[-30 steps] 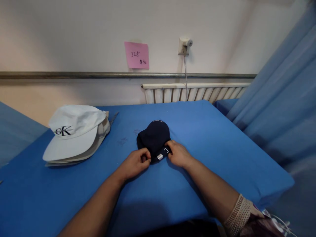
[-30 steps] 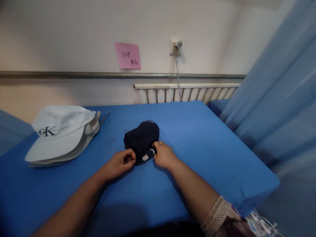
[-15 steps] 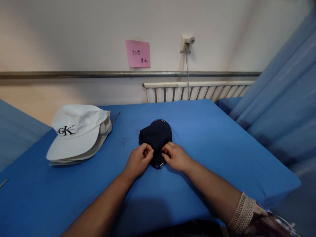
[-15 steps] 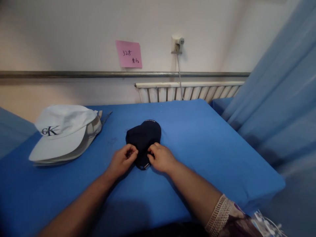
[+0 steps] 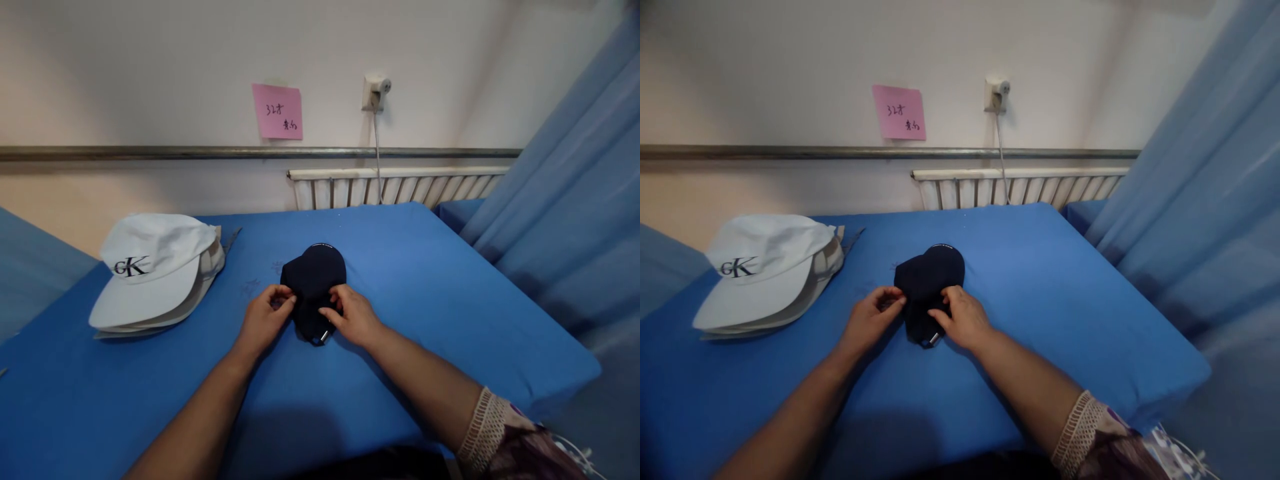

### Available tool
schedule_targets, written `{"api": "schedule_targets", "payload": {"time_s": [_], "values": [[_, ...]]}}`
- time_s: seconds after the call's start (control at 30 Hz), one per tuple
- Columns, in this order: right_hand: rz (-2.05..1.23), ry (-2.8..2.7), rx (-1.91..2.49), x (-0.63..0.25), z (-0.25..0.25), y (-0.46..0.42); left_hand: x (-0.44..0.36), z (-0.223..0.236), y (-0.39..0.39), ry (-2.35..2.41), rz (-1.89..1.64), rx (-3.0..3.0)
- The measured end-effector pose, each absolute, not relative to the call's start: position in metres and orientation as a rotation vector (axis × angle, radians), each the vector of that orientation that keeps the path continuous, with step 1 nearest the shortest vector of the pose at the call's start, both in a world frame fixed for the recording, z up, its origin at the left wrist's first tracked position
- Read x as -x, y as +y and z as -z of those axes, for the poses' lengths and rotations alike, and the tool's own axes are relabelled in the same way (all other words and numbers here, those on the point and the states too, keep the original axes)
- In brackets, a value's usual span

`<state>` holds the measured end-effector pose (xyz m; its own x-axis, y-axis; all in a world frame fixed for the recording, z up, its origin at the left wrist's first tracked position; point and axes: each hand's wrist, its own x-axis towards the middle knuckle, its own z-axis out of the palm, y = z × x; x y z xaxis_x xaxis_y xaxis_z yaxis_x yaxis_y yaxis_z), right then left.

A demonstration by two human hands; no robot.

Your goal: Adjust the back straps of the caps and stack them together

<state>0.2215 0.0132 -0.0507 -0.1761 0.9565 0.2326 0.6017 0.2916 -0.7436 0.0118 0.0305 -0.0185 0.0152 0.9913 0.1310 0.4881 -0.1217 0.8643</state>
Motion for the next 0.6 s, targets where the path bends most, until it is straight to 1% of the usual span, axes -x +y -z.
{"api": "schedule_targets", "payload": {"time_s": [0.1, 0.27, 0.33, 0.43, 0.6], "values": [[-0.789, -1.82, 1.245, -0.218, 0.052, 0.014, -0.022, 0.022, 0.025, 1.472, -0.927, -1.801], [-1.288, -1.55, 0.998, -0.211, 0.061, 0.017, -0.039, 0.022, 0.015, 1.396, -0.864, -1.865], [-1.413, -1.466, 0.938, -0.21, 0.065, 0.018, -0.041, 0.021, 0.015, 1.364, -0.856, -1.842], [-1.42, -1.429, 0.97, -0.21, 0.069, 0.02, -0.041, 0.022, 0.015, 1.376, -0.837, -1.823], [-1.296, -1.479, 1.044, -0.214, 0.067, 0.019, -0.038, 0.022, 0.014, 1.395, -0.83, -1.796]]}}
